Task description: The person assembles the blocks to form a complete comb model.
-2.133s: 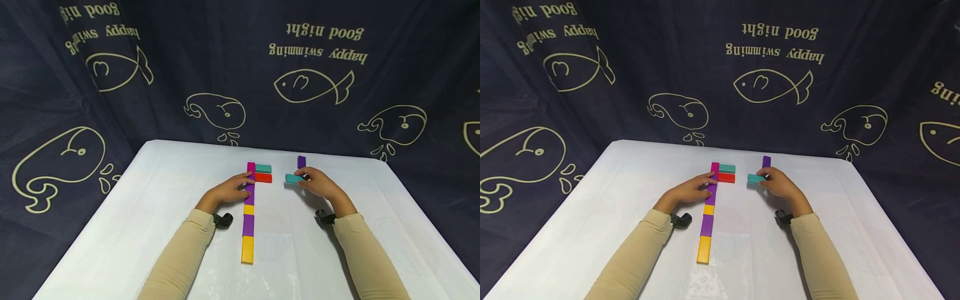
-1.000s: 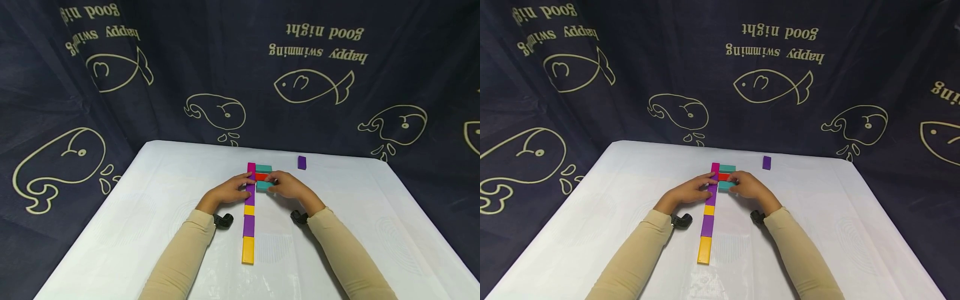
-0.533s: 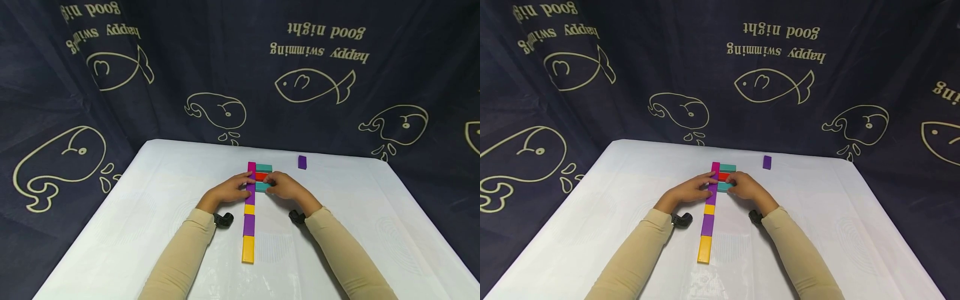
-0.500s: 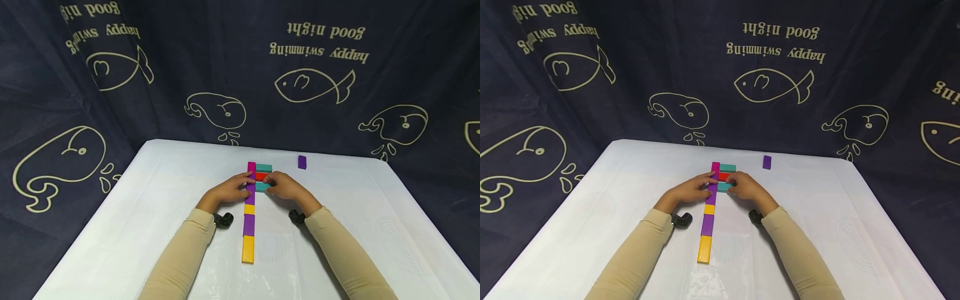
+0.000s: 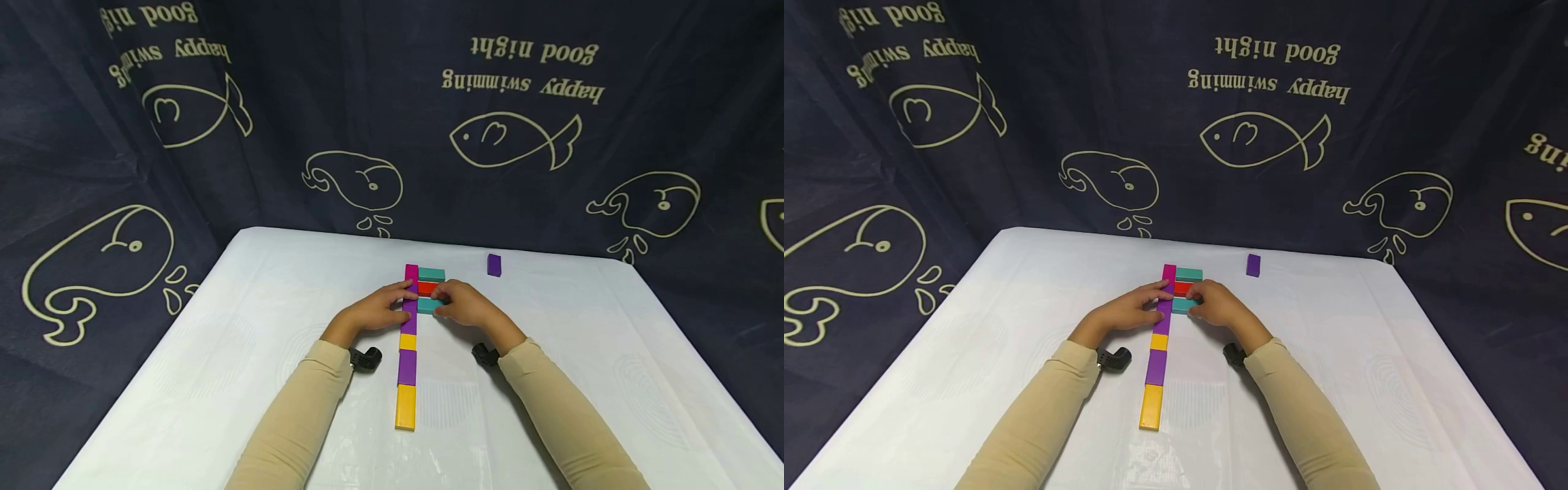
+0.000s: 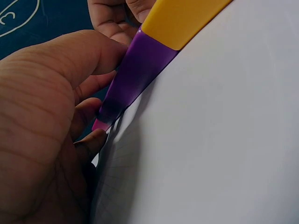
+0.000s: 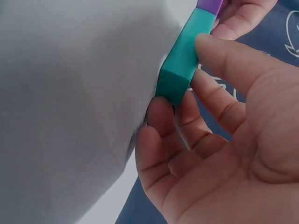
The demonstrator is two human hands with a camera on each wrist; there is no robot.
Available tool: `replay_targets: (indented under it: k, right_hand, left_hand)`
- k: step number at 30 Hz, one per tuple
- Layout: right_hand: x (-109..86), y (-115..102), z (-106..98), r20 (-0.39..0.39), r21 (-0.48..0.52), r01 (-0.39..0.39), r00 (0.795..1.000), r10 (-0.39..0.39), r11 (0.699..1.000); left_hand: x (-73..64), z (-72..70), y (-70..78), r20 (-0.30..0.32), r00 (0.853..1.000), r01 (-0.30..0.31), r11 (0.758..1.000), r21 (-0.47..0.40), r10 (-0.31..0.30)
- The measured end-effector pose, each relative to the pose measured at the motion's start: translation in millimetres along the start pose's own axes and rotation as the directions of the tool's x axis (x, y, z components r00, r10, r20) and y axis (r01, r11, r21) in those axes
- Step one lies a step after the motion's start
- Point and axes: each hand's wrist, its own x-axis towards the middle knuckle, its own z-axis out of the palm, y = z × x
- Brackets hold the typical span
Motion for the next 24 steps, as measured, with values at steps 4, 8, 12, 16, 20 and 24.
replay_targets:
  k: [4, 8, 12, 16, 20, 24]
  right_hand:
    - [0.3, -0.5, -1.4, -0.003, -0.002, 0.008, 1.000, -0.008, 1.000]
    - [-0.6, 0.9, -5.8, -0.012, 0.027, -0.004, 1.000, 0.004, 1.000]
    - [-1.3, 8.1, -17.4, -0.035, 0.058, -0.027, 0.999, 0.029, 0.998]
    - [-2.9, 24.4, -34.6, -0.097, 0.066, -0.049, 0.994, 0.056, 0.997]
    - [-5.8, 46.0, -49.3, -0.189, 0.067, -0.099, 0.976, 0.110, 0.993]
    - [-8.2, 68.2, -59.0, -0.246, 0.082, -0.147, 0.956, 0.163, 0.986]
  left_hand:
    - [0.3, -0.6, 0.1, 0.000, 1.000, -0.001, 1.000, -0.001, 0.001]
    - [0.5, -0.6, 0.2, 0.006, 1.000, 0.014, 1.000, 0.003, -0.014]
    - [0.2, 0.0, 1.4, 0.007, 0.999, 0.034, 0.999, 0.005, -0.034]
    - [0.3, 1.3, 1.6, 0.003, 0.999, 0.045, 0.999, 0.004, -0.045]
    - [0.2, 2.4, 1.1, 0.000, 0.999, 0.047, 0.999, 0.003, -0.047]
    - [0.0, 2.5, 0.0, -0.005, 0.999, 0.046, 0.999, 0.013, -0.046]
